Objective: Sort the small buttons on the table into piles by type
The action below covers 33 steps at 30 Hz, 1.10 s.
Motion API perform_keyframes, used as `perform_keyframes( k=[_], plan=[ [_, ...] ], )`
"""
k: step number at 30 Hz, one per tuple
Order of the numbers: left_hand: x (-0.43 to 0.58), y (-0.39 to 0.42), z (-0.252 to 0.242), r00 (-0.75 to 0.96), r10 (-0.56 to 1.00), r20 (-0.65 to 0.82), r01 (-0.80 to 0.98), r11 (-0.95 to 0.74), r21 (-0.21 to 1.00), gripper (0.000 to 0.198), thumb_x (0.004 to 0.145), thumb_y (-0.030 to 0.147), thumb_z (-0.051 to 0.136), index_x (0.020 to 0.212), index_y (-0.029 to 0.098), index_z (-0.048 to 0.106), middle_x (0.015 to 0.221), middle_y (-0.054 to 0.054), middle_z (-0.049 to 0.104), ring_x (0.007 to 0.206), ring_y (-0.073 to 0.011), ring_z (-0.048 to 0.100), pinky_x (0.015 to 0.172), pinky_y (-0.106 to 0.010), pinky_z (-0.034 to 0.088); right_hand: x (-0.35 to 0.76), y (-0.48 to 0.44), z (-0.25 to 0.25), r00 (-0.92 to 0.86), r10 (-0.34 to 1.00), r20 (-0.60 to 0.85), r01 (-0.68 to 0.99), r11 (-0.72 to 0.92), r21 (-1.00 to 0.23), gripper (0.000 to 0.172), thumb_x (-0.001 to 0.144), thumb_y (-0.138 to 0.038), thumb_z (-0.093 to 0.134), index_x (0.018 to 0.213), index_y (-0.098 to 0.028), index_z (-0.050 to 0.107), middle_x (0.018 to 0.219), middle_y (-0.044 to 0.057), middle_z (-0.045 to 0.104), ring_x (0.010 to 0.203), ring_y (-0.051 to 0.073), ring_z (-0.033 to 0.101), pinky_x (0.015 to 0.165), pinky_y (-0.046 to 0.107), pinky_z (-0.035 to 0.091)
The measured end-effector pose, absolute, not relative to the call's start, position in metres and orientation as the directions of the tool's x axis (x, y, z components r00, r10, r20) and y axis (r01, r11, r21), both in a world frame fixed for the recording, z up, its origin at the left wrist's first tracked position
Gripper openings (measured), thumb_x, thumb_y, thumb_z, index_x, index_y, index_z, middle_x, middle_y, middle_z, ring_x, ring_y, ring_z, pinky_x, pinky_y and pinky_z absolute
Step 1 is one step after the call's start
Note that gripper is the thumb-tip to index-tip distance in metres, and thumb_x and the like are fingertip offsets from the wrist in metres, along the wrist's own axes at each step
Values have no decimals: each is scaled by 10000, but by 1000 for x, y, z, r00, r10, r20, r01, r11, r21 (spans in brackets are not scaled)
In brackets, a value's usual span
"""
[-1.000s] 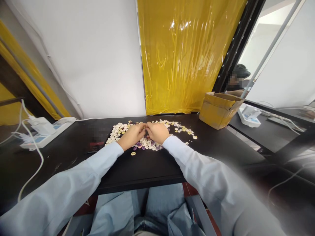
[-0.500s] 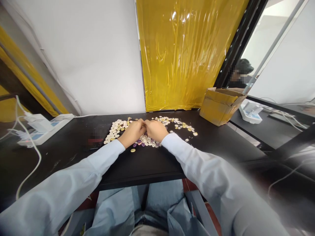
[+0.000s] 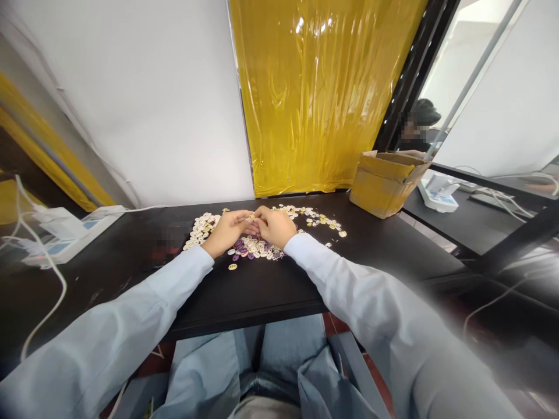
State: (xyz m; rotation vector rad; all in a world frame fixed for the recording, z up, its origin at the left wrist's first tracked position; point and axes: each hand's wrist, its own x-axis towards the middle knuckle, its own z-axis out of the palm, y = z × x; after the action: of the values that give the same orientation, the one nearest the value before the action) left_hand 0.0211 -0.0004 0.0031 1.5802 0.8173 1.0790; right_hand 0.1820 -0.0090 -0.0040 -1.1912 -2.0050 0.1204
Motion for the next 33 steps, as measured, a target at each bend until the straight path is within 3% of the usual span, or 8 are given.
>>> perform_keyframes(
  k=[5, 11, 25, 30, 33],
  plan=[
    [23, -1, 2, 335, 904, 267, -61, -262, 963, 302, 715, 348, 727, 887, 105, 675, 748, -76, 706, 659, -171, 674, 703, -336, 569, 180, -1, -7, -190, 802, 566, 499, 576, -647, 123, 801, -196, 520, 879, -165, 609, 653, 5, 648, 587, 139, 592, 604, 254, 438],
    [24, -3, 1, 287, 922, 260, -98, -242, 965, 310, 717, 327, 727, 928, 105, 677, 783, -81, 717, 678, -168, 681, 757, -354, 565, 178, 2, -8, -149, 819, 554, 385, 564, -731, 89, 771, -186, 534, 823, -158, 601, 704, 22, 670, 640, 145, 636, 623, 259, 481],
    [23, -4, 2, 284, 947, 148, 41, -166, 985, 96, 818, 157, 579, 888, 97, 604, 716, -70, 684, 619, -148, 664, 629, -282, 550, 193, 8, -4, -164, 869, 468, 507, 481, -716, 112, 770, -244, 553, 768, -146, 607, 648, 15, 635, 548, 116, 540, 548, 238, 399],
    [17, 3, -1, 297, 929, 221, 185, -283, 941, 131, 811, 161, 555, 918, 110, 611, 733, -61, 665, 619, -149, 643, 590, -276, 526, 202, 8, 5, -224, 910, 349, 483, 415, -771, 92, 744, -229, 573, 736, -143, 607, 568, -8, 593, 521, 105, 516, 545, 227, 385],
    [10, 7, -2, 360, 888, 287, 339, -411, 847, 154, 810, 209, 550, 903, 124, 640, 776, -67, 676, 678, -170, 648, 628, -292, 518, 216, 11, 13, -279, 932, 230, 488, 344, -802, 57, 714, -192, 595, 728, -138, 607, 494, -29, 540, 472, 94, 490, 515, 218, 373]
  ],
)
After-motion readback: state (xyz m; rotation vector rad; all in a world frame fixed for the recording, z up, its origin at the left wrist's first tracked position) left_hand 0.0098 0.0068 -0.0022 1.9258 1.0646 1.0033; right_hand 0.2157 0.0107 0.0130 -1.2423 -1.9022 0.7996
